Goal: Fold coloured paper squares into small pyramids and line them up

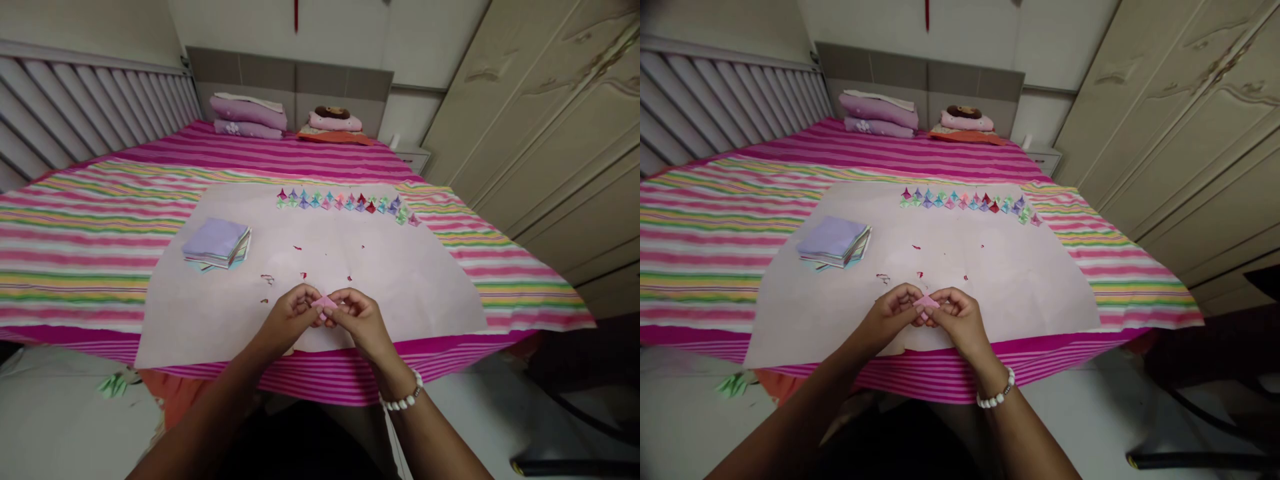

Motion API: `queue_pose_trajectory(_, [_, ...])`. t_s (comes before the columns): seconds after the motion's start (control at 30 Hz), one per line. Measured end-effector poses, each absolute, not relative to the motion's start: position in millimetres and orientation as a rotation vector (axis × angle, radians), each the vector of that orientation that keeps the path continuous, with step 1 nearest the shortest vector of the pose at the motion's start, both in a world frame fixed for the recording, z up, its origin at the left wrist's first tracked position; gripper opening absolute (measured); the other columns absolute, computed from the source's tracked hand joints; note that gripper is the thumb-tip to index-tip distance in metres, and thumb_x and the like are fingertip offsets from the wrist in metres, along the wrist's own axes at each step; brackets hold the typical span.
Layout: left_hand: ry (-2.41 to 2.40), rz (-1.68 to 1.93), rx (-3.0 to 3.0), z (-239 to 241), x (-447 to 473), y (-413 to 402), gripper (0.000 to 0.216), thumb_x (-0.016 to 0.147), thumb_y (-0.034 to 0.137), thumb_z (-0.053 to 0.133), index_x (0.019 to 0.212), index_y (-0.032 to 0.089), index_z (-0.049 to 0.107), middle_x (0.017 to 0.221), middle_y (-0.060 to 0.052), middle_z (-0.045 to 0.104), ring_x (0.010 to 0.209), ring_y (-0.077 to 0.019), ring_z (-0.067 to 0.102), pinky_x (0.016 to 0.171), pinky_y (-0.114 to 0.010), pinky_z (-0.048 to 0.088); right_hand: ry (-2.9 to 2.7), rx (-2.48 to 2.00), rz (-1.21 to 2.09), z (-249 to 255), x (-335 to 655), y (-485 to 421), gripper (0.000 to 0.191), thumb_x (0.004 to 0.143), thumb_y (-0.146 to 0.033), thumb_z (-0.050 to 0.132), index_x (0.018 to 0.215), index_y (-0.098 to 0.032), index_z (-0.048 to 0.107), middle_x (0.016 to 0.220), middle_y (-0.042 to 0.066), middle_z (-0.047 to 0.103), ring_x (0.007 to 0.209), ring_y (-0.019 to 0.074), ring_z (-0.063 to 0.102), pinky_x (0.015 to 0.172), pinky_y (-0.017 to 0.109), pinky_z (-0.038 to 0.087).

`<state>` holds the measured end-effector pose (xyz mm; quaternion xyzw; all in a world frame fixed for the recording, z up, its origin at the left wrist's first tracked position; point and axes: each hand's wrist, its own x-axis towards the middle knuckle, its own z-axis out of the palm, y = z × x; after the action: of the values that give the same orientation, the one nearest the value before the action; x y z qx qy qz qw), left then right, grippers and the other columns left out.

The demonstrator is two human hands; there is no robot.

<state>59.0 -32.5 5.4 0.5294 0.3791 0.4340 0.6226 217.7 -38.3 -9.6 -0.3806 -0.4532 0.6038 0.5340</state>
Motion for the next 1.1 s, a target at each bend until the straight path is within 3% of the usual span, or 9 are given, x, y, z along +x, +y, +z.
queue_pose_trajectory(0.47, [0.928, 1.114, 1.125, 8.5, 57.7, -36.4, 0.012, 0.07, 0.024, 0.073, 0.078, 0.015, 0.07, 0.061, 0.0, 0.067, 0.06, -0.0105, 0.061, 0.061, -0.023, 0.048, -0.967, -0.881, 1.438, -2.7, 209.5, -36.8, 0.014, 0.06, -0.02, 0.082, 0.067, -0.017, 0.071, 0.051, -0.001, 0.067, 0.045, 0.0103, 0.059, 0.049, 0.021, 0.046])
queue_pose_trajectory(0.67, [0.919, 1.172, 1.017, 10.0, 61.9, -38.2, 0.009, 0.066, 0.022, 0.074, 0.069, 0.016, 0.069, 0.061, -0.001, 0.069, 0.061, -0.0129, 0.063, 0.063, -0.026, 0.049, -0.996, -0.791, 1.392, -5.9, 210.2, -35.3, 0.008, 0.064, -0.014, 0.077, 0.066, -0.019, 0.071, 0.059, -0.003, 0.065, 0.048, 0.009, 0.06, 0.05, 0.02, 0.047])
queue_pose_trajectory(0.9, [0.953, 1.094, 1.097, 12.9, 59.5, -36.1, 0.02, 0.072, 0.034, 0.072, 0.07, 0.014, 0.069, 0.063, -0.003, 0.069, 0.063, -0.0133, 0.062, 0.065, -0.027, 0.049, -1.158, -0.784, 1.268, -9.2, 213.9, -31.4, 0.011, 0.066, -0.01, 0.072, 0.068, -0.021, 0.072, 0.07, -0.003, 0.063, 0.051, 0.0082, 0.061, 0.05, 0.02, 0.048])
queue_pose_trajectory(1.1, [0.957, 1.095, 1.095, 13.1, 57.5, -32.7, 0.021, 0.065, 0.031, 0.078, 0.072, 0.015, 0.067, 0.064, -0.001, 0.068, 0.062, -0.0128, 0.063, 0.064, -0.027, 0.05, -1.21, -0.826, 1.253, -3.2, 213.0, -34.5, 0.011, 0.066, -0.011, 0.07, 0.071, -0.021, 0.072, 0.071, -0.002, 0.063, 0.056, 0.0103, 0.061, 0.054, 0.023, 0.05])
